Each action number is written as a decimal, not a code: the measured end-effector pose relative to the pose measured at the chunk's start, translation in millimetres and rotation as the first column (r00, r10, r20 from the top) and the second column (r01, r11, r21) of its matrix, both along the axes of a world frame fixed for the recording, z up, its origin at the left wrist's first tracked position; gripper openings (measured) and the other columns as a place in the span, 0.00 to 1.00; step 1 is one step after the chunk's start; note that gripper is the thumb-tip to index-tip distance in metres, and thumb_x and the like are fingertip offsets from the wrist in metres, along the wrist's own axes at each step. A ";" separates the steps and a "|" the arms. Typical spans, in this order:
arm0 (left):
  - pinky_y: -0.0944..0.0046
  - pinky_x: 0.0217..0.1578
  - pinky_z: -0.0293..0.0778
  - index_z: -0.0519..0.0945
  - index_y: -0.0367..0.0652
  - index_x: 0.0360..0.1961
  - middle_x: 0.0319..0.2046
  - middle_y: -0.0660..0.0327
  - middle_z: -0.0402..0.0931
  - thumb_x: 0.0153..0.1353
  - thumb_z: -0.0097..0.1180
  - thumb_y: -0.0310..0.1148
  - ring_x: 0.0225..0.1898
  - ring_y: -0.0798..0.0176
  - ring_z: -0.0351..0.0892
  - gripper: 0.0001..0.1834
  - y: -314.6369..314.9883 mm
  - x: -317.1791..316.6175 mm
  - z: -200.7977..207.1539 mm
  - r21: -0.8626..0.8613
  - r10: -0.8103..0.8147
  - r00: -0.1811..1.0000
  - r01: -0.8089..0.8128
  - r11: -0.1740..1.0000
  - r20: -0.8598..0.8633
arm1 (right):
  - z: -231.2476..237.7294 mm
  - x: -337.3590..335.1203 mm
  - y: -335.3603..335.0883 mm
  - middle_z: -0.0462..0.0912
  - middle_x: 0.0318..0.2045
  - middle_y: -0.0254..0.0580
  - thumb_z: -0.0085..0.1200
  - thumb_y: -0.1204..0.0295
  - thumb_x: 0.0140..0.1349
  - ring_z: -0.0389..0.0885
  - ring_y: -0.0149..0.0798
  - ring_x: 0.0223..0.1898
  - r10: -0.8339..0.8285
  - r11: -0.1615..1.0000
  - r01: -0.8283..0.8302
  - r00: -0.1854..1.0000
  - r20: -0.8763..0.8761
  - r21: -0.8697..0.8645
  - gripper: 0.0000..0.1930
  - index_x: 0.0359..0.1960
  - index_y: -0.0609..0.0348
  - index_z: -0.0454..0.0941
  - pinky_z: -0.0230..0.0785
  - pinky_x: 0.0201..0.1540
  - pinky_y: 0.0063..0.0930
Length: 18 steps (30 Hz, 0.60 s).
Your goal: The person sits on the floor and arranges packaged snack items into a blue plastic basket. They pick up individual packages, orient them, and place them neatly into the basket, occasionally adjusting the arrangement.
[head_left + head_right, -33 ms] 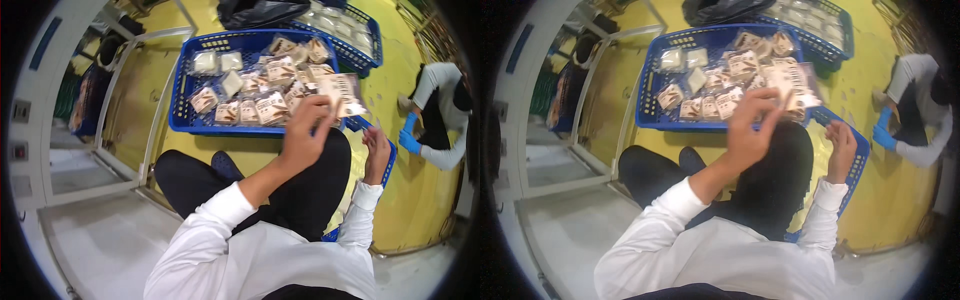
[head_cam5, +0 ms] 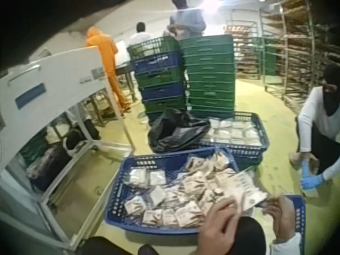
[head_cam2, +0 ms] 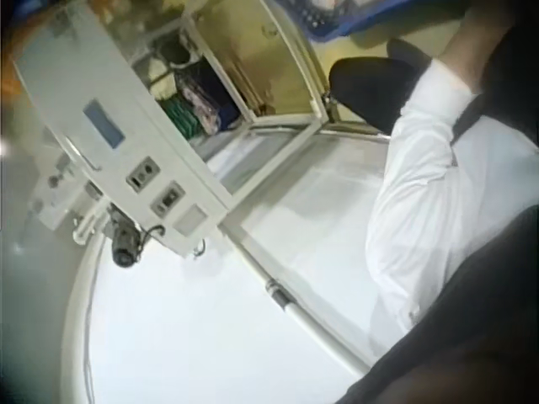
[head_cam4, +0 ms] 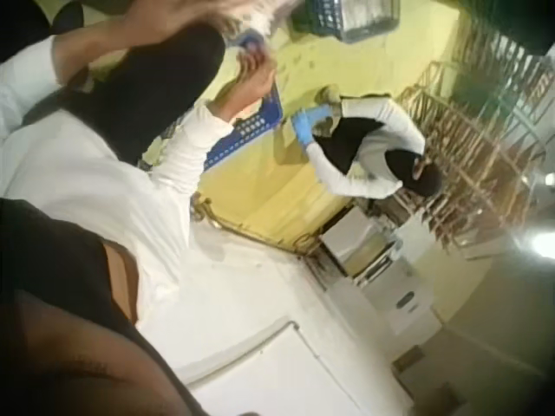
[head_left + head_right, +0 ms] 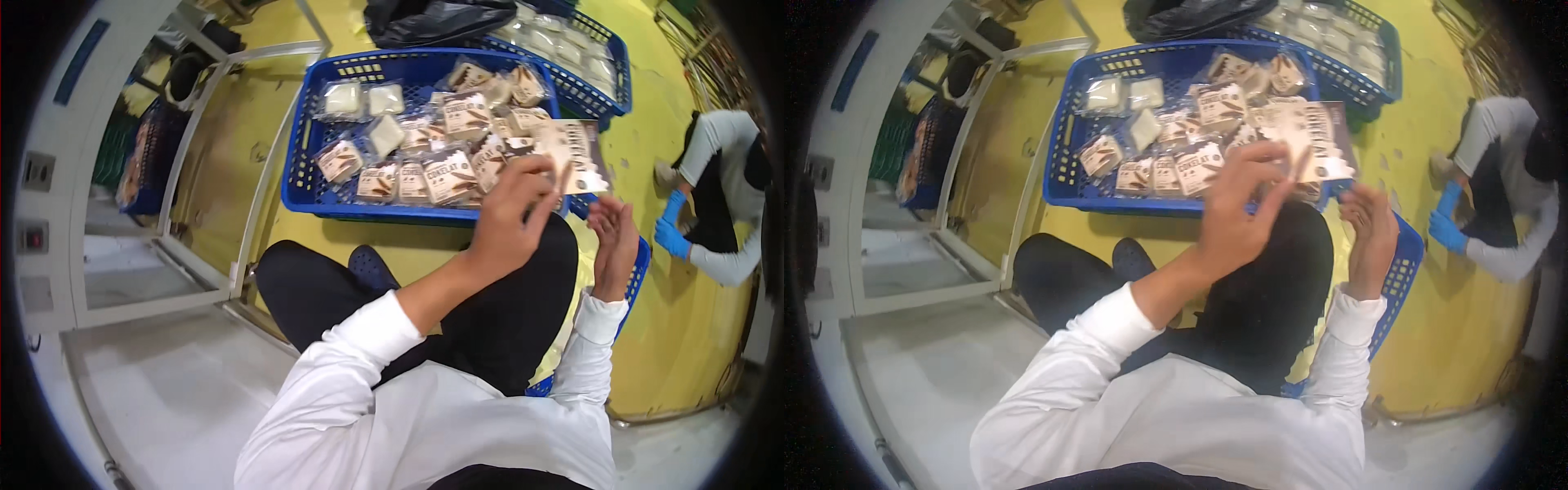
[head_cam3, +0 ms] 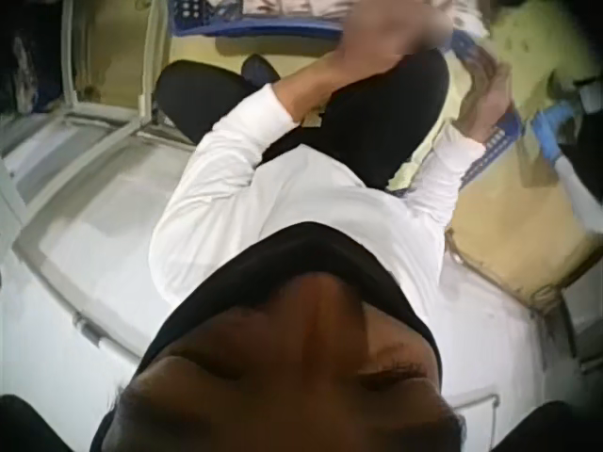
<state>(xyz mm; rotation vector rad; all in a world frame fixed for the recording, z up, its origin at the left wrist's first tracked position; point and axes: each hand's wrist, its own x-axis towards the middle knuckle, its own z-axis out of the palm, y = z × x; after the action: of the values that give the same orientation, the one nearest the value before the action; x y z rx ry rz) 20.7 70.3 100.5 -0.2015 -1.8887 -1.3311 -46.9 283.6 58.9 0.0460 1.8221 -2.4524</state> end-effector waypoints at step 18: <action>0.58 0.19 0.68 0.77 0.36 0.38 0.28 0.55 0.77 0.47 0.73 0.50 0.21 0.58 0.73 0.29 -318.0 -95.4 -304.5 0.495 -0.056 0.523 -0.758 0.425 0.850 | 6.6 -40.9 -137.9 0.84 0.42 0.41 0.63 0.77 0.57 0.81 0.30 0.40 0.138 0.984 -0.146 0.987 -0.076 -0.105 0.17 0.49 0.68 0.78 0.73 0.45 0.24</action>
<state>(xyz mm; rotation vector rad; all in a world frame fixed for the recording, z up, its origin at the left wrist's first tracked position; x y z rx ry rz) -74.7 -247.7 -204.1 1.5509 -1.3908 -1.9629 -87.9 145.7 65.5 -0.1716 1.6486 -2.4769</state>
